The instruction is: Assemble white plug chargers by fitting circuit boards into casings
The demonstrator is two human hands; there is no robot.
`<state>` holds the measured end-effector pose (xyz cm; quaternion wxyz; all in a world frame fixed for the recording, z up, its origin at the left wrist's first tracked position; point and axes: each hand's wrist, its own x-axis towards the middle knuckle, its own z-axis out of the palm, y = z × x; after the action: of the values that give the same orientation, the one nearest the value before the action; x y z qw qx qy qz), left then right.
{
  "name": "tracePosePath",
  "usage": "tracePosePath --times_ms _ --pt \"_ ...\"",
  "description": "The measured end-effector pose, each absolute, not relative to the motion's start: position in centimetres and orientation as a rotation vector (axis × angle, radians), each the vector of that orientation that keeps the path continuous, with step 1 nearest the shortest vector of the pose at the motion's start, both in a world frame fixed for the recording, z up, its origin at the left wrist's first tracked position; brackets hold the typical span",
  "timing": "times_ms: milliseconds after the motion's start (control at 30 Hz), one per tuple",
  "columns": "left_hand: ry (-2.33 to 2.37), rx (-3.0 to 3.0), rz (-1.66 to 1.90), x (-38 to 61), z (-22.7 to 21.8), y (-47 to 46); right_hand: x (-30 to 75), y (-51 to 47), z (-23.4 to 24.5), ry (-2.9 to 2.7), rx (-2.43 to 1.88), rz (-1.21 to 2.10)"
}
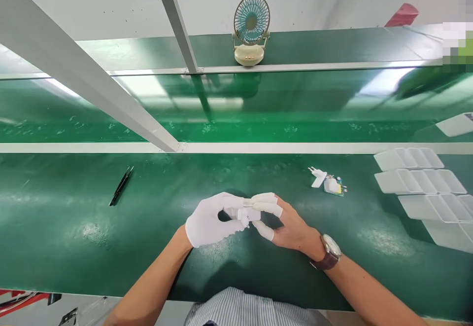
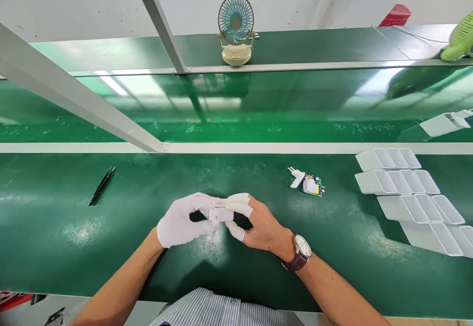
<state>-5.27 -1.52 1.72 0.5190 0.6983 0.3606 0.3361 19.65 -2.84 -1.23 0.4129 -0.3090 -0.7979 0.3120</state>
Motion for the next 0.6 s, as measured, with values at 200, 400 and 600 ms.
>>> tracePosePath --times_ms 200,400,600 --pt "0.905 1.73 0.758 -5.0 2.6 -1.1 19.7 -2.7 -1.1 -1.986 -0.795 0.811" --pt "0.854 1.697 0.748 -4.8 2.6 -0.7 19.7 -2.8 -1.3 -1.969 -0.799 0.803" --pt "0.753 1.532 0.746 -4.7 2.3 -0.6 19.7 -2.9 -1.4 -1.987 -0.793 0.792"
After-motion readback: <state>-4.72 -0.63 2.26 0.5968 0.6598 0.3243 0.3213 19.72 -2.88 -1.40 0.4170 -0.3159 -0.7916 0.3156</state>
